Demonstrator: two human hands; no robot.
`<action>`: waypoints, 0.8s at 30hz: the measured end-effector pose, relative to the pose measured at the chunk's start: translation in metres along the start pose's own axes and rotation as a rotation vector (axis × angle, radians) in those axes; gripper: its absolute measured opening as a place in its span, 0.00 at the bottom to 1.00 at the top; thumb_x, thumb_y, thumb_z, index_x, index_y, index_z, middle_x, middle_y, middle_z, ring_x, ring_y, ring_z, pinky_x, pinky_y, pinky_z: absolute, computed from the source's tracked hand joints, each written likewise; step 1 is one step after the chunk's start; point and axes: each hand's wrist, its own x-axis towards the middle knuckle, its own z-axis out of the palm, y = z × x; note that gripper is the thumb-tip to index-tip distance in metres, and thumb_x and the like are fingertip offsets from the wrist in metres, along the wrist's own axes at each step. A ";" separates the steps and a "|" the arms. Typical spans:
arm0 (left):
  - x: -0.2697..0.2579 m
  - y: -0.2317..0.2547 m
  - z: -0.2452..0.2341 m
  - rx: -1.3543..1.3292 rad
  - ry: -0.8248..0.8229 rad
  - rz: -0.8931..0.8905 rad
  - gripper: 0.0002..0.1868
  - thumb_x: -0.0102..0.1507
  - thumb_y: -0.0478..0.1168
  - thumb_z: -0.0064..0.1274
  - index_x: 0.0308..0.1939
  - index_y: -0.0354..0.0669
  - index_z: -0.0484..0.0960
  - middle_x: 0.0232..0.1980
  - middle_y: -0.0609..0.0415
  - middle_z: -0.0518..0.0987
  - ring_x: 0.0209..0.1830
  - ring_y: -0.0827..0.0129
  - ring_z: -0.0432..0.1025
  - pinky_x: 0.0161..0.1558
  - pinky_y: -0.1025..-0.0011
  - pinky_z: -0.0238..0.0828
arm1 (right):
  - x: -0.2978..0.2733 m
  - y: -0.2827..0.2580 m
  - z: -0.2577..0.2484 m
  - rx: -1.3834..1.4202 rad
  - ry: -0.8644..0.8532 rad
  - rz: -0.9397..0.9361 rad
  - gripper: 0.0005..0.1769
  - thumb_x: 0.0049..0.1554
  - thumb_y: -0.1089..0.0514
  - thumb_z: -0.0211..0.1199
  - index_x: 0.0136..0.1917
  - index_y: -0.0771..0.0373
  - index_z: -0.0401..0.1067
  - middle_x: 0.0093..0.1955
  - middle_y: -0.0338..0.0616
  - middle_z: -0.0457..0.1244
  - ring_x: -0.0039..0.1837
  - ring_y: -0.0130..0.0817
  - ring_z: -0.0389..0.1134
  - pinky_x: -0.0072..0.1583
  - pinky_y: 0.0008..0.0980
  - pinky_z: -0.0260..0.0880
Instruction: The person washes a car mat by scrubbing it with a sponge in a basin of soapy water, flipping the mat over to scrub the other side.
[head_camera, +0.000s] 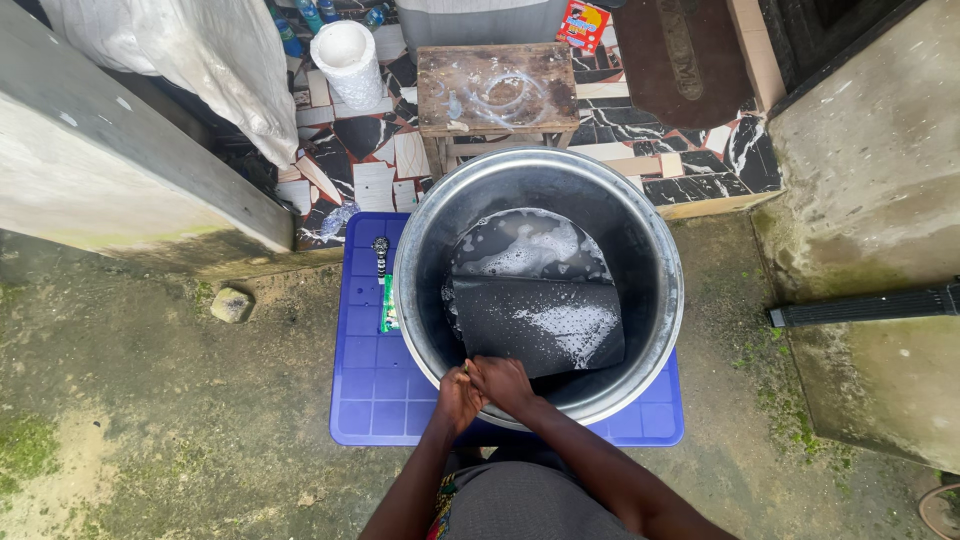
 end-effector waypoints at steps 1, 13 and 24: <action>0.001 -0.001 0.001 0.000 0.000 -0.001 0.18 0.55 0.42 0.35 0.45 0.41 0.73 0.44 0.50 0.80 0.46 0.62 0.77 0.55 0.55 0.74 | -0.002 0.003 0.000 -0.019 -0.014 0.002 0.25 0.68 0.42 0.48 0.39 0.60 0.71 0.35 0.47 0.68 0.38 0.48 0.71 0.47 0.51 0.70; 0.022 -0.010 -0.009 0.031 0.051 -0.025 0.20 0.71 0.56 0.43 0.41 0.43 0.73 0.37 0.55 0.77 0.36 0.68 0.72 0.46 0.64 0.74 | -0.015 0.022 0.016 -0.117 0.036 -0.305 0.14 0.62 0.50 0.58 0.43 0.62 0.72 0.37 0.47 0.69 0.41 0.44 0.73 0.46 0.45 0.72; 0.020 -0.011 0.002 0.134 0.037 0.016 0.20 0.74 0.48 0.36 0.59 0.37 0.71 0.54 0.44 0.78 0.47 0.58 0.75 0.52 0.59 0.76 | -0.025 0.050 0.009 -0.117 0.061 -0.227 0.15 0.62 0.49 0.57 0.45 0.62 0.73 0.40 0.48 0.70 0.41 0.45 0.73 0.46 0.47 0.72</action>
